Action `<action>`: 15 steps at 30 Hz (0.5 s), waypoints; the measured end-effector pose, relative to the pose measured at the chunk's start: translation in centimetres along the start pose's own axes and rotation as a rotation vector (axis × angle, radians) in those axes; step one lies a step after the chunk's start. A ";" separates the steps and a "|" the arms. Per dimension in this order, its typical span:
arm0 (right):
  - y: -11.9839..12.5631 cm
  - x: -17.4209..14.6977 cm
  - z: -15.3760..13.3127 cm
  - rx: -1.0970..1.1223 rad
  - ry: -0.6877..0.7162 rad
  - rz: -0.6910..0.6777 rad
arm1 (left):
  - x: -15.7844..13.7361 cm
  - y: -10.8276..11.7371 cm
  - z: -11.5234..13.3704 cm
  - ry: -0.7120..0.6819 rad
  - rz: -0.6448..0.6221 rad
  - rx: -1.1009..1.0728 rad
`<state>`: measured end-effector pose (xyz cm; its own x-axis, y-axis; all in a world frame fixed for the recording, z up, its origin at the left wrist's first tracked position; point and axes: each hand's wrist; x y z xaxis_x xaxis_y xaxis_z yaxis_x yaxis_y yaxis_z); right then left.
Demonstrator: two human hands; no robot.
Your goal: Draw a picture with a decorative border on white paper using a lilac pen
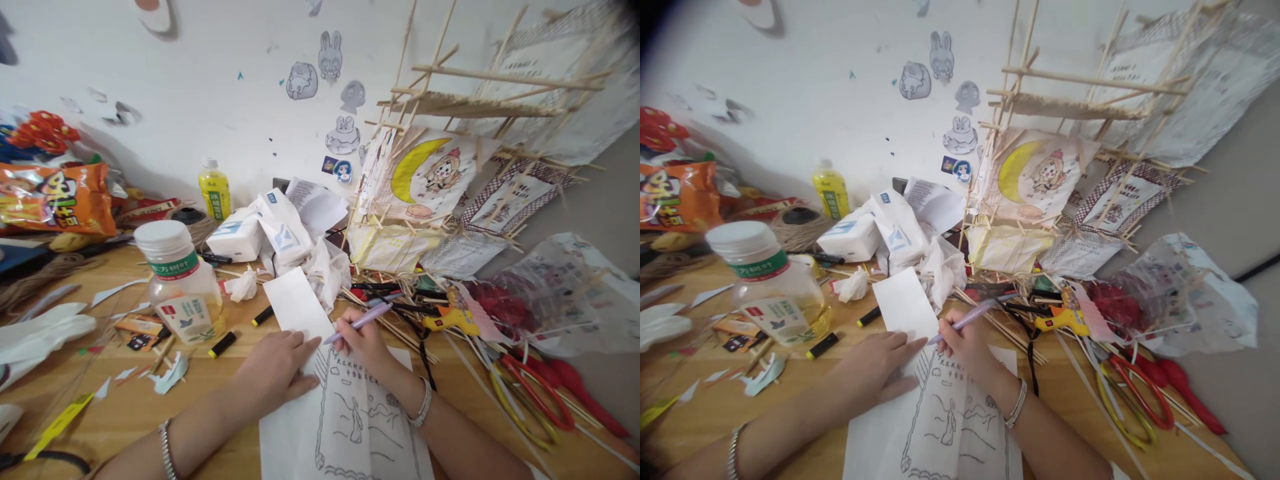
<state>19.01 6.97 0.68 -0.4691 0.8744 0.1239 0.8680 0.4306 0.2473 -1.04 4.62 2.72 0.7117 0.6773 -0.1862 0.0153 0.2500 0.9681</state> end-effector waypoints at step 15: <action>-0.3 0.1 0.4 -0.067 -0.014 -0.038 | -0.1 0.3 -0.1 0.018 -0.004 -0.046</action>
<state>18.77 7.04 0.21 -0.4988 0.8609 0.0998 0.8365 0.4481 0.3155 -1.15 4.69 2.99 0.6992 0.6883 -0.1933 -0.0143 0.2838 0.9588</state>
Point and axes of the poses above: each hand's wrist, its own x-axis towards the middle knuckle, its own y-axis out of the back of the hand, z = x × y, and after that the axes turned 15 degrees about -z, right-handed
